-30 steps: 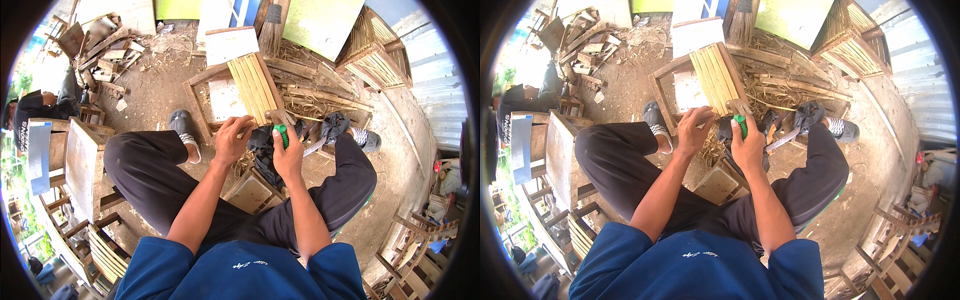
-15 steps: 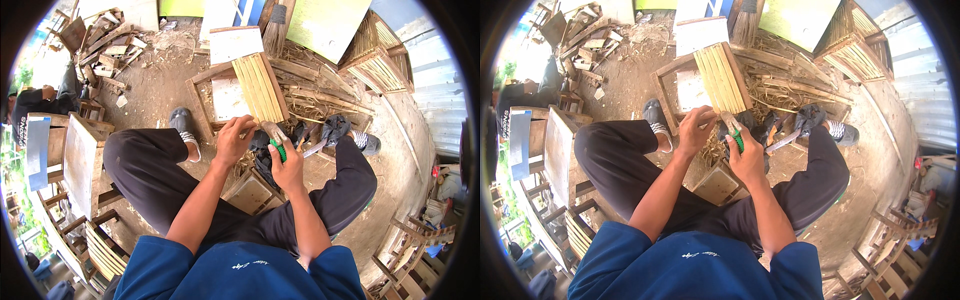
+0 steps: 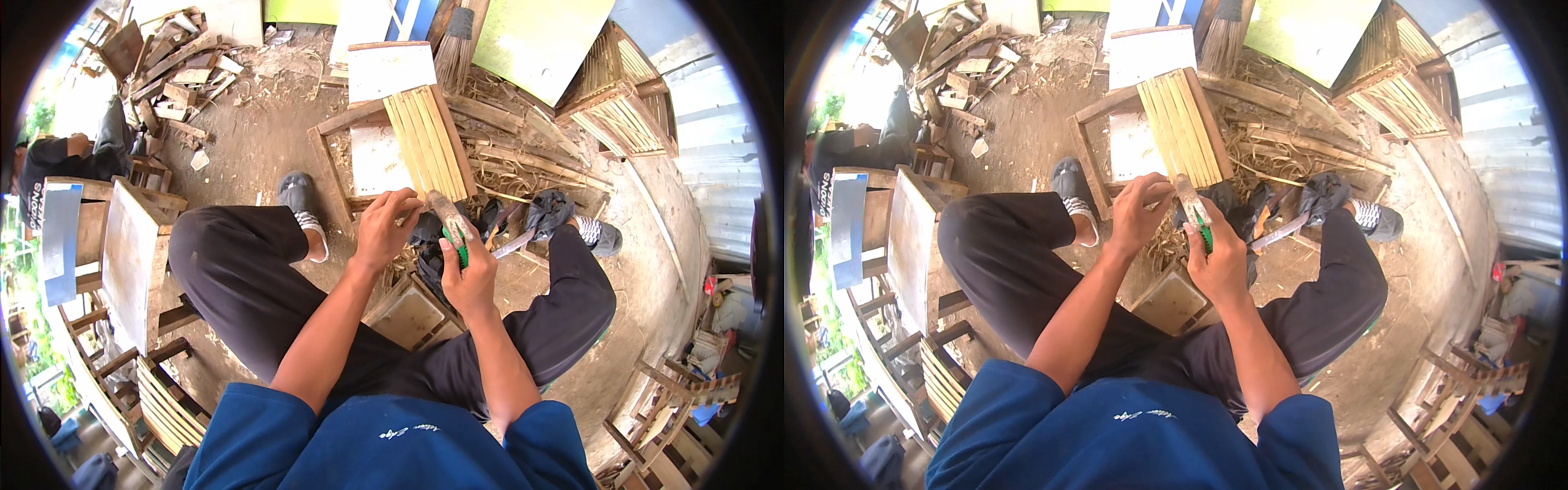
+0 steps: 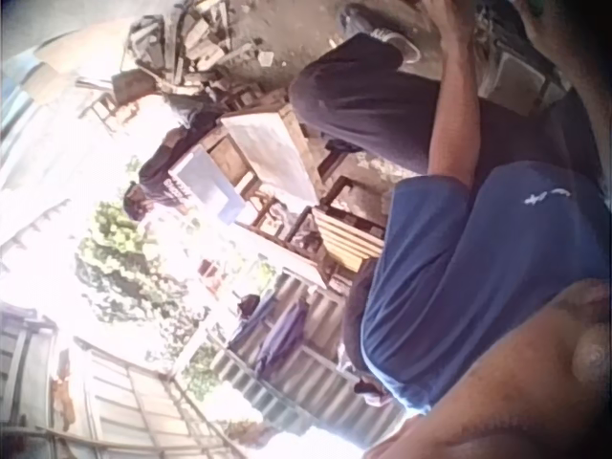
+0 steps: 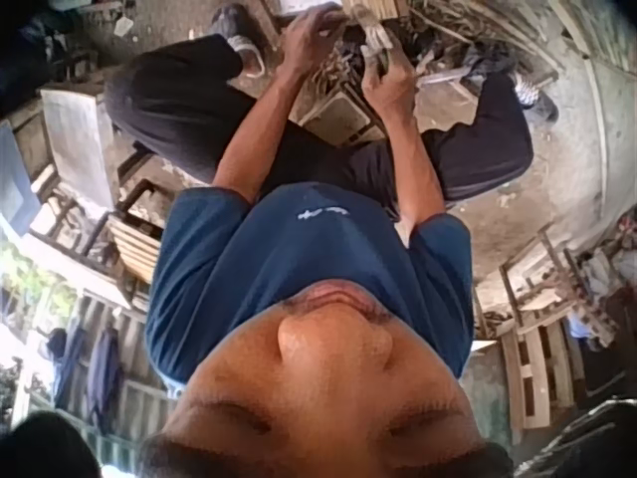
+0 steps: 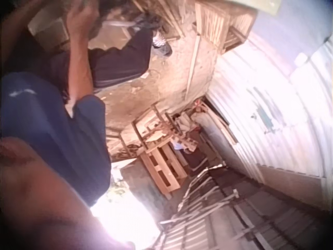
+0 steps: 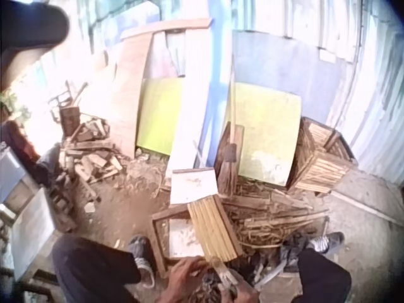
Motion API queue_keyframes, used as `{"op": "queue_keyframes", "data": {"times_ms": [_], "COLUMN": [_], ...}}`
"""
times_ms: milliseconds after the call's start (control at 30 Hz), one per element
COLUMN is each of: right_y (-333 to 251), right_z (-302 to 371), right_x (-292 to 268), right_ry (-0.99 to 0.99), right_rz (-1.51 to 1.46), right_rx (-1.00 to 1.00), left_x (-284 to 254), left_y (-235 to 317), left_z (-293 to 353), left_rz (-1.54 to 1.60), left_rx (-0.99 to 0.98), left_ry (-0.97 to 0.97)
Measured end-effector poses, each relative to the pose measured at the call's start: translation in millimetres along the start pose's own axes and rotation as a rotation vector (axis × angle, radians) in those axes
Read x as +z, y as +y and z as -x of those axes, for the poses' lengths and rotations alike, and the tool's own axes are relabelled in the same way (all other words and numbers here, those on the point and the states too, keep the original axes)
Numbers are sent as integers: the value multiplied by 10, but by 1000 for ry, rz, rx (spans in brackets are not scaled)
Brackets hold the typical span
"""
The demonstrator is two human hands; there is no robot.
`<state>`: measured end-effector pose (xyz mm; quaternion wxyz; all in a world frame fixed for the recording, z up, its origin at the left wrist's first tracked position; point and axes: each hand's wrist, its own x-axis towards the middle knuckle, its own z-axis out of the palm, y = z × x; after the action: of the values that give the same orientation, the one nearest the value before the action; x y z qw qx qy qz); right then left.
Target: The person sits on the floor and assembles a small wooden frame. They use a knife to trim thin wooden strips, then insert them into a frame. They retrieve nails from a bag and use a hammer to nail the strips into place.
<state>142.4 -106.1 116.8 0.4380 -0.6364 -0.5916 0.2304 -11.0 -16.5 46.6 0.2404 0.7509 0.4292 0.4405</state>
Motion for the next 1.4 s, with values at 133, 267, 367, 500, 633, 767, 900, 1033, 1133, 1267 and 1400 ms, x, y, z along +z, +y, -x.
{"op": "queue_keyframes", "data": {"times_ms": [133, 267, 367, 500, 633, 767, 900, 1033, 1133, 1267, 1400], "right_y": [15, 27, 31, 51, 82, 122, 168, 186, 170, 140, 131], "right_z": [-5, -20, -32, -67, -94, -99, -94, -78, -66, -55, -43], "right_x": [21, 2, -26, -60, -86, -129, -188, -252, -313, -391, -420], "right_ry": [4, -64, 30, 74, 110, 147, 190, 249, 275, 277, 263], "right_rz": [18, 42, 31, 42, -5, -73, -100, -187, -230, -294, -318], "right_rx": [-56, 168, 66, 71, 156, 227, 203, 214, 224, 274, 323], "left_x": [3, 10, 0, -25, -92, -111, -126, -171, -214, -265, -258], "left_y": [9, -3, -31, -66, -48, -27, -10, 25, 39, 12, -73], "left_z": [5, 12, 33, 29, 36, 29, 6, -78, -198, -383, -575], "left_rz": [12, 39, 22, -22, -41, -49, -66, -71, -69, -63, -80], "left_rx": [-24, -25, -13, 77, 90, 90, 107, 155, 174, 134, 97], "left_ry": [5, 4, -32, -37, -106, -139, -180, -201, -232, -287, -298]}}
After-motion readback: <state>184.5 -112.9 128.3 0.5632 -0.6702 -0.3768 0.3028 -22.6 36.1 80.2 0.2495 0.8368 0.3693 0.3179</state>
